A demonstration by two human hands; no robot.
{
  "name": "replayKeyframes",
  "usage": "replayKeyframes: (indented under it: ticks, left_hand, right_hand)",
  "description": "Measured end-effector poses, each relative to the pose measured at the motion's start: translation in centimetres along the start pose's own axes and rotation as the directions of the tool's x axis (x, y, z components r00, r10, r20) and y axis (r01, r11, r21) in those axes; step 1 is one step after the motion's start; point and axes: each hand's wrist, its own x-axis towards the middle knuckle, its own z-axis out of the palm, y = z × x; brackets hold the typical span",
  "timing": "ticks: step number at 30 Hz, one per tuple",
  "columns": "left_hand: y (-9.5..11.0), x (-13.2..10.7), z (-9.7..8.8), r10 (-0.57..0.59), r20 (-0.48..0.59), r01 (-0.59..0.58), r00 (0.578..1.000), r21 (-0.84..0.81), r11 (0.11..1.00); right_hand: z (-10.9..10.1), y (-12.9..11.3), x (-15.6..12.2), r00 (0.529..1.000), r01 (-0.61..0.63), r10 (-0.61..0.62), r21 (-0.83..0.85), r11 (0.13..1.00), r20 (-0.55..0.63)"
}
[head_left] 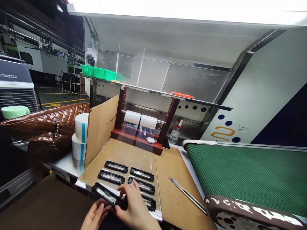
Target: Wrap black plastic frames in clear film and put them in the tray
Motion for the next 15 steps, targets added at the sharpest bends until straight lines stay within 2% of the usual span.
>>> replayKeyframes:
  ticks: [5, 8, 13, 15]
  left_hand:
    - [-0.7, -0.2, -1.6, -0.054, -0.022, 0.052, 0.998, -0.089, 0.995]
    - [-0.6, -0.6, -1.8, -0.089, 0.009, 0.089, 0.996, -0.148, 0.985]
    - [0.8, -1.4, -1.5, -0.116, 0.079, 0.132, 0.99, -0.249, 0.959]
    - [1.7, -2.1, -1.5, -0.146, 0.085, 0.164, 0.986, -0.275, 0.947]
  right_hand:
    - [1.6, 0.0, -1.6, 0.997, 0.062, -0.065, -0.059, 0.996, -0.041]
    - [2.3, 0.3, -1.8, 0.995, 0.1, -0.101, -0.04, 0.994, -0.025]
    - [3.1, 0.8, -2.0, 0.987, 0.157, -0.156, 0.029, 0.987, -0.034]
    - [3.2, 0.9, -2.3, 0.984, 0.18, -0.18, 0.119, 0.977, -0.009]
